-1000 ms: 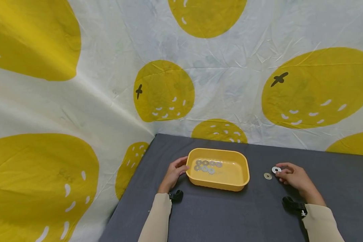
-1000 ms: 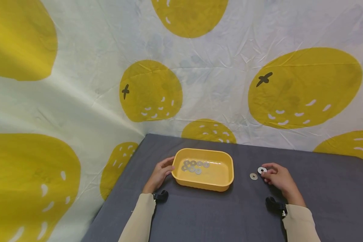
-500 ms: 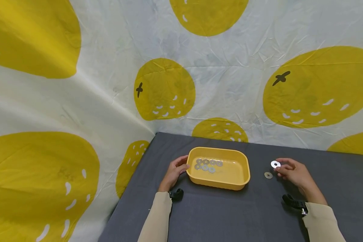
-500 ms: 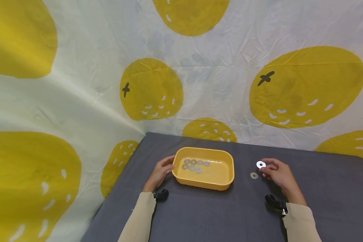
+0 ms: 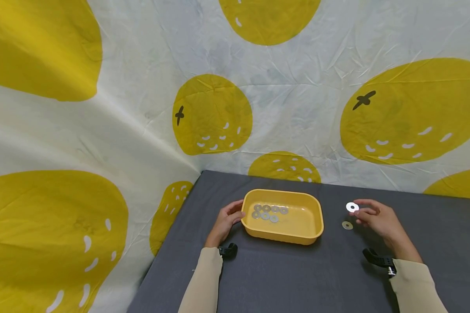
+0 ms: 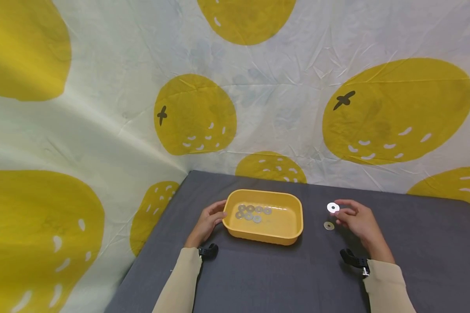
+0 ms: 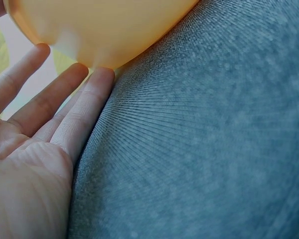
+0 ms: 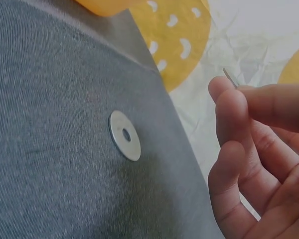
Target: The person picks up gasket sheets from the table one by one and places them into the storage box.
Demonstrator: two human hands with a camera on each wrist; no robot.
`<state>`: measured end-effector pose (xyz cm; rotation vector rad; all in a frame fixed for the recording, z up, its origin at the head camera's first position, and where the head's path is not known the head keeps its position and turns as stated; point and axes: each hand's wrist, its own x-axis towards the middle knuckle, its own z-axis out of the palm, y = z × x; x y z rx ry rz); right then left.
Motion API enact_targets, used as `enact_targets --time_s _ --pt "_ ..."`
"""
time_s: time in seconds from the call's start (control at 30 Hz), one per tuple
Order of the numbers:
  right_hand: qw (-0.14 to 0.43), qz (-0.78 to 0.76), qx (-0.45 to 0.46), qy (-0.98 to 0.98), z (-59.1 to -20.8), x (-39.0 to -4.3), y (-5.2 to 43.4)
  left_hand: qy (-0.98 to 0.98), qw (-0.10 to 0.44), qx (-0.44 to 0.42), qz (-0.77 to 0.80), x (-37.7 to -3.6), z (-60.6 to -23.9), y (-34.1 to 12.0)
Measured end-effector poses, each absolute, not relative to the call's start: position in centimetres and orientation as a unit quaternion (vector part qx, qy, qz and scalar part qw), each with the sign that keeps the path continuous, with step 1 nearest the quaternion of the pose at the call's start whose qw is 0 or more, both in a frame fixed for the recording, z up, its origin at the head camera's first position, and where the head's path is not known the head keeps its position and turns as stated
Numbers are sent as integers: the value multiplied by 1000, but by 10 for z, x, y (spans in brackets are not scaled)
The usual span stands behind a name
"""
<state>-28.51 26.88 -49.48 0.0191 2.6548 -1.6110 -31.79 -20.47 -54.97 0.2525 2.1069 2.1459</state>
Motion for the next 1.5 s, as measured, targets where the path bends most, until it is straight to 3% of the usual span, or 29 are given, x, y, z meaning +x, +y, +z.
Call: enact_targets --time_s 1.5 --pt "16 -563 -42 825 -470 -277 181 692 59 86 714 -317 -551 -205"
